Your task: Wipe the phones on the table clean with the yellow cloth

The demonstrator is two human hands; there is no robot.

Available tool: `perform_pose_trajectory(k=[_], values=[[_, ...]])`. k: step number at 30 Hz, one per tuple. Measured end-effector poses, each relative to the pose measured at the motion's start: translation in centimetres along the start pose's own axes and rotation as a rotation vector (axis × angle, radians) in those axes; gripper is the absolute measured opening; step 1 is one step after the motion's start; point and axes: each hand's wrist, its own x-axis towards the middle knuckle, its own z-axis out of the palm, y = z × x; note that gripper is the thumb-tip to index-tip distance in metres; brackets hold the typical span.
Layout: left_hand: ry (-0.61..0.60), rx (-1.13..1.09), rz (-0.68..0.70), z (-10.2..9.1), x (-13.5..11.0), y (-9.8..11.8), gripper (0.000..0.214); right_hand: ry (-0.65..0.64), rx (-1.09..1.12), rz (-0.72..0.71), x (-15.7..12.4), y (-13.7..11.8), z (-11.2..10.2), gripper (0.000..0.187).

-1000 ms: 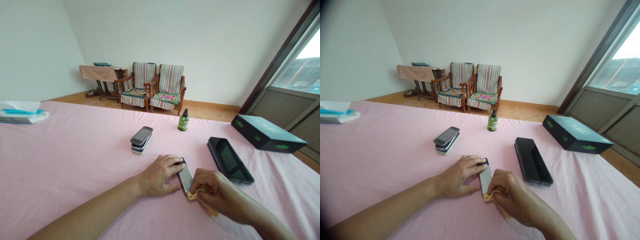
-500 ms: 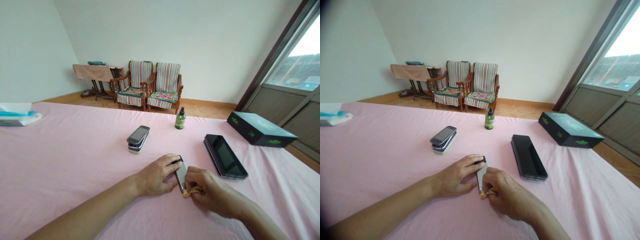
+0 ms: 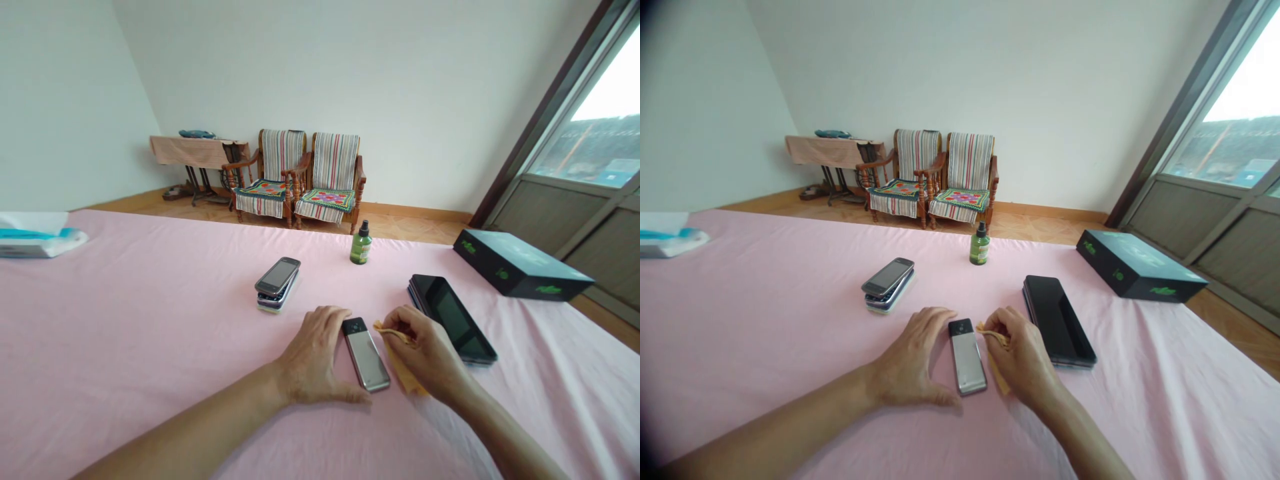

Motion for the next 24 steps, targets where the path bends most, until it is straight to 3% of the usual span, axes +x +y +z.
perform_pose_trajectory(k=[2,5,10,17,24], values=[[0.011,0.032,0.021,0.2,-0.2,0.9,0.097,0.01,-0.002,0.001,0.5,-0.1,0.4,0.01],[-0.045,0.092,0.171,0.5,-0.6,2.0,0.071,-0.007,-0.034,-0.021,1.6,0.2,0.8,0.011],[-0.119,0.189,0.278,1.1,-0.9,2.3,0.037,-0.043,-0.082,-0.107,3.9,0.4,2.6,0.013],[-0.101,0.297,0.282,1.6,-0.8,2.0,0.036,-0.207,-0.141,-0.27,5.0,-0.6,5.2,0.023],[-0.09,0.283,0.28,1.6,-0.9,1.9,0.044,-0.216,-0.257,-0.239,5.4,0.7,4.7,0.022]])
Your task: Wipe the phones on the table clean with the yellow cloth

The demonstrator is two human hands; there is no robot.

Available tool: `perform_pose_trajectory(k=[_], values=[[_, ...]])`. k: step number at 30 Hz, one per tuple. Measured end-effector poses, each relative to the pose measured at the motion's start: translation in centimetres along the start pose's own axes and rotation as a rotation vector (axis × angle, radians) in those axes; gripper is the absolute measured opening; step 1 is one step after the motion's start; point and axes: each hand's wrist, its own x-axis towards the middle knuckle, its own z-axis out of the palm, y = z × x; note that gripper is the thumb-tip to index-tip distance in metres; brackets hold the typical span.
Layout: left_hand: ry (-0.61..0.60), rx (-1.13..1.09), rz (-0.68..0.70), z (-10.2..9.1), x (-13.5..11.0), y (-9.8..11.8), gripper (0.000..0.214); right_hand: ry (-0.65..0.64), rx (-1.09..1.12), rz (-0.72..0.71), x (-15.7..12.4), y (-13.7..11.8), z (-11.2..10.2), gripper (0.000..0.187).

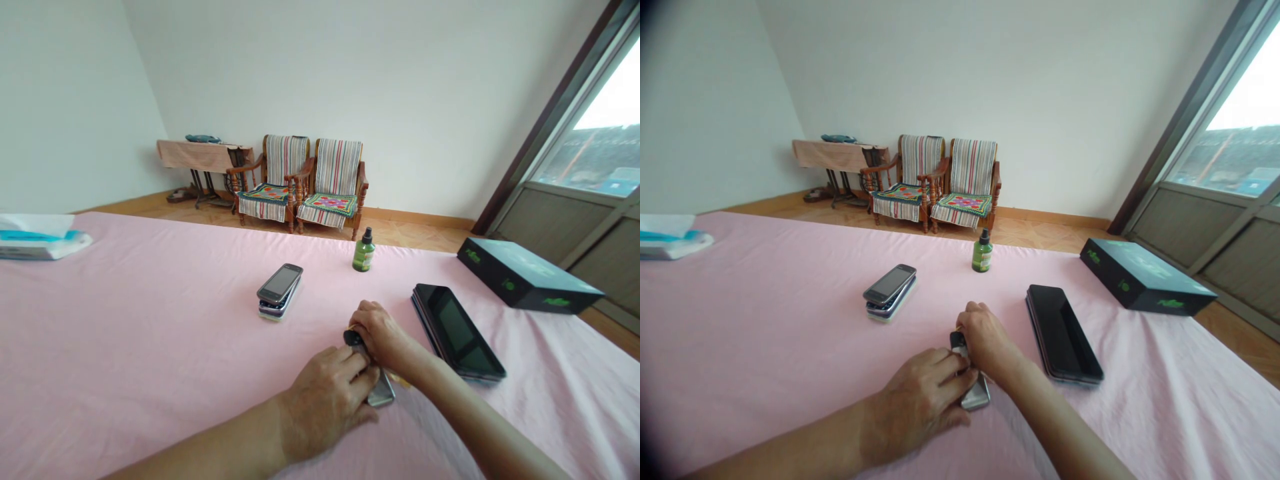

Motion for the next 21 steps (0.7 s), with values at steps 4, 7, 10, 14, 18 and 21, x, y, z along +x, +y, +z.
perform_pose_trajectory(k=[4,7,10,14,18,21], values=[[-0.026,0.008,-0.017,-0.1,0.0,0.0,0.043,0.023,-0.007,0.058,-0.8,0.5,-0.4,0.025],[-0.025,-0.002,-0.017,-0.2,0.1,0.1,0.041,0.048,-0.024,0.124,-1.6,0.4,-0.5,0.025],[0.001,-0.015,-0.012,-0.1,0.1,0.1,0.04,0.057,-0.036,0.169,-2.7,-0.3,-0.8,0.026],[0.014,-0.009,-0.024,-0.3,0.1,0.1,0.039,0.021,-0.035,0.178,-4.9,-1.5,-2.0,0.026],[0.039,-0.026,-0.01,-1.0,0.0,0.1,0.024,-0.034,0.064,0.212,-6.3,-2.1,-3.5,0.023],[0.091,-0.028,0.031,-1.1,-0.1,0.0,0.009,0.067,0.182,0.213,-5.5,-2.0,-3.8,0.02]])
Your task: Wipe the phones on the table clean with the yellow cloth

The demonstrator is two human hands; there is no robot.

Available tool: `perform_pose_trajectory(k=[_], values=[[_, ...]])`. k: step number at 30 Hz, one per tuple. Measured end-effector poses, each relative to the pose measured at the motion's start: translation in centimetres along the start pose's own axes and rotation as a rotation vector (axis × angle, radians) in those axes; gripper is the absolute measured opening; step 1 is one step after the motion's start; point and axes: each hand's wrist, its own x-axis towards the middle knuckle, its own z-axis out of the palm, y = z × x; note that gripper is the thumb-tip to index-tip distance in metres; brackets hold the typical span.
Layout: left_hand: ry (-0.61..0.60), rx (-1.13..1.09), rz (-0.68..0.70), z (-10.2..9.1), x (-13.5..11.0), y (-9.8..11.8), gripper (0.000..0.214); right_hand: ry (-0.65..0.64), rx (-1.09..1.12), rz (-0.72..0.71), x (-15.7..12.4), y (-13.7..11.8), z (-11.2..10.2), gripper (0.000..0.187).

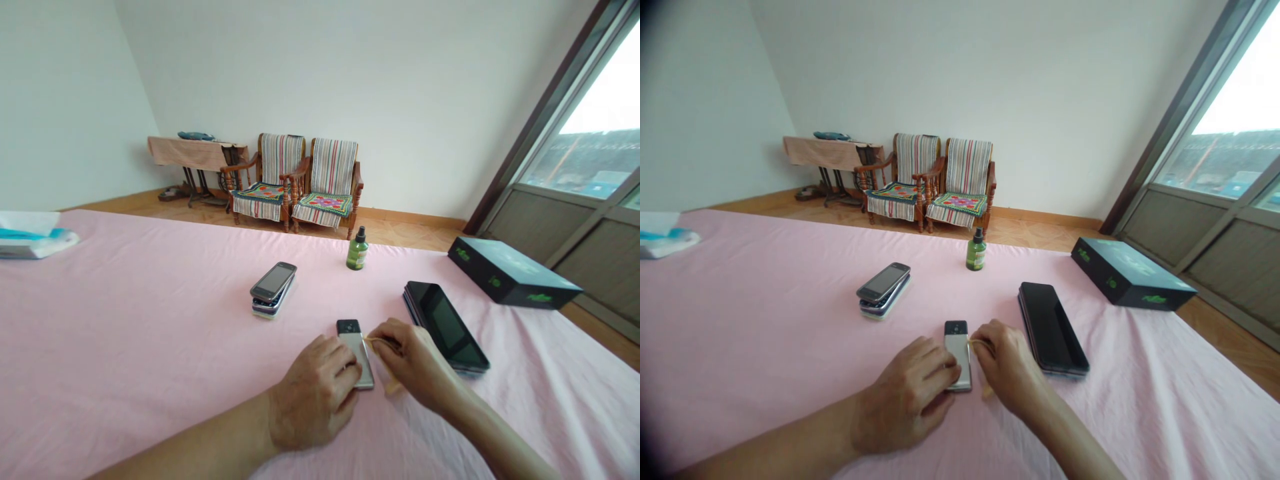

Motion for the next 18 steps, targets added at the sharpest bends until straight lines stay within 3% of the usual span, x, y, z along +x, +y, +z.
perform_pose_trajectory(k=[5,9,13,18], values=[[0.023,0.135,0.094,0.4,-0.5,-0.1,0.021,0.149,0.078,-0.113,3.3,0.4,2.1,0.018],[0.018,0.206,0.122,0.4,-0.7,0.1,0.024,0.14,0.053,-0.203,5.1,0.9,3.7,0.021],[0.019,0.238,0.12,0.4,-0.9,0.1,0.022,0.09,0.041,-0.275,4.8,1.3,4.2,0.028],[0.029,0.165,0.059,0.6,-1.0,0.2,0.013,-0.005,0.034,-0.396,2.3,0.8,3.6,0.029]])
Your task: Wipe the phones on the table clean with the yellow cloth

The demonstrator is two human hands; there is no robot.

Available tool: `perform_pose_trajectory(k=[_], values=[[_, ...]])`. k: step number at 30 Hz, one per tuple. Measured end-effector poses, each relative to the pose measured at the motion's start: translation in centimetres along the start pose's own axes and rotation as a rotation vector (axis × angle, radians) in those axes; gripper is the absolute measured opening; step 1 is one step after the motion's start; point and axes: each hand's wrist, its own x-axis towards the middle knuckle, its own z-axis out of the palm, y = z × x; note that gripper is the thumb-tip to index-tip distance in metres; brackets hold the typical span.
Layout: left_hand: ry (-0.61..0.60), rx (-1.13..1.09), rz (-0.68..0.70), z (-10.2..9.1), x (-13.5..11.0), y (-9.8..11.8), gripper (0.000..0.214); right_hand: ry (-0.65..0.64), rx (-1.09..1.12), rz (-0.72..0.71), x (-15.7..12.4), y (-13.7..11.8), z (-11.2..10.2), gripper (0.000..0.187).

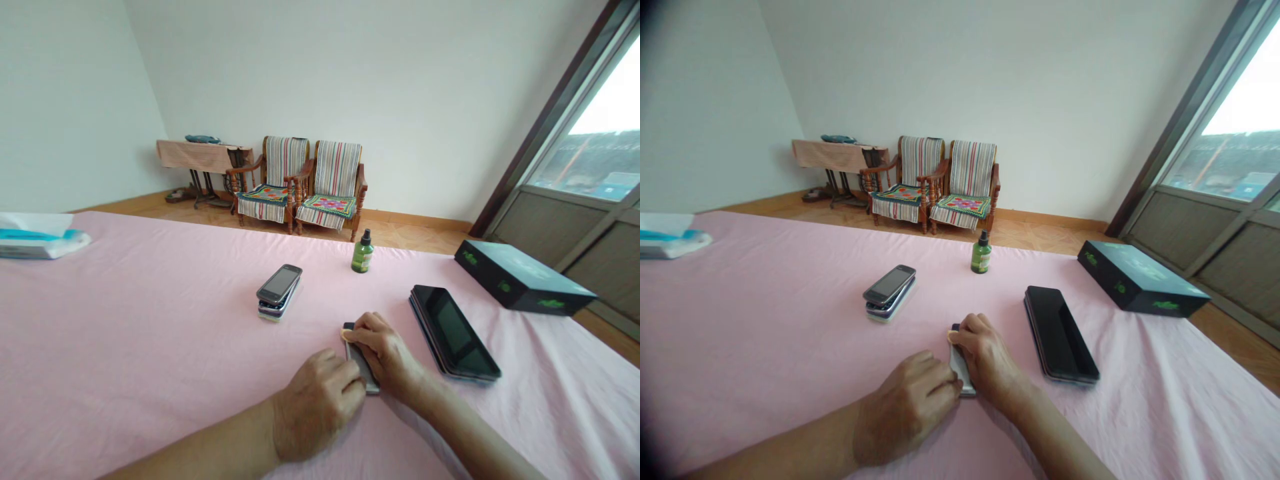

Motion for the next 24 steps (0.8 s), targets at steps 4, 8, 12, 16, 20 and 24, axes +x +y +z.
perform_pose_trajectory(k=[4,8,12,16,20,24], values=[[0.067,-0.218,-0.276,-0.2,0.5,-0.4,0.021,-0.059,0.086,0.034,-1.8,-2.0,-0.6,0.027],[0.093,-0.368,-0.465,-0.1,1.0,-1.5,0.06,-0.083,0.15,0.07,-2.7,-3.2,-0.7,0.032],[-0.026,-0.429,-0.514,0.4,1.0,-2.6,0.099,-0.023,0.231,0.135,-2.6,-2.7,-0.3,0.032],[-0.144,-0.453,-0.514,0.3,1.0,-2.9,0.109,0.255,0.168,0.255,-2.1,-0.8,0.0,0.021],[-0.17,-0.442,-0.488,-0.1,0.9,-2.7,0.114,0.391,0.067,0.3,-2.0,0.4,0.0,0.014],[-0.184,-0.444,-0.405,-0.4,1.0,-2.4,0.107,0.326,0.074,0.283,-2.3,0.2,0.0,0.016]])
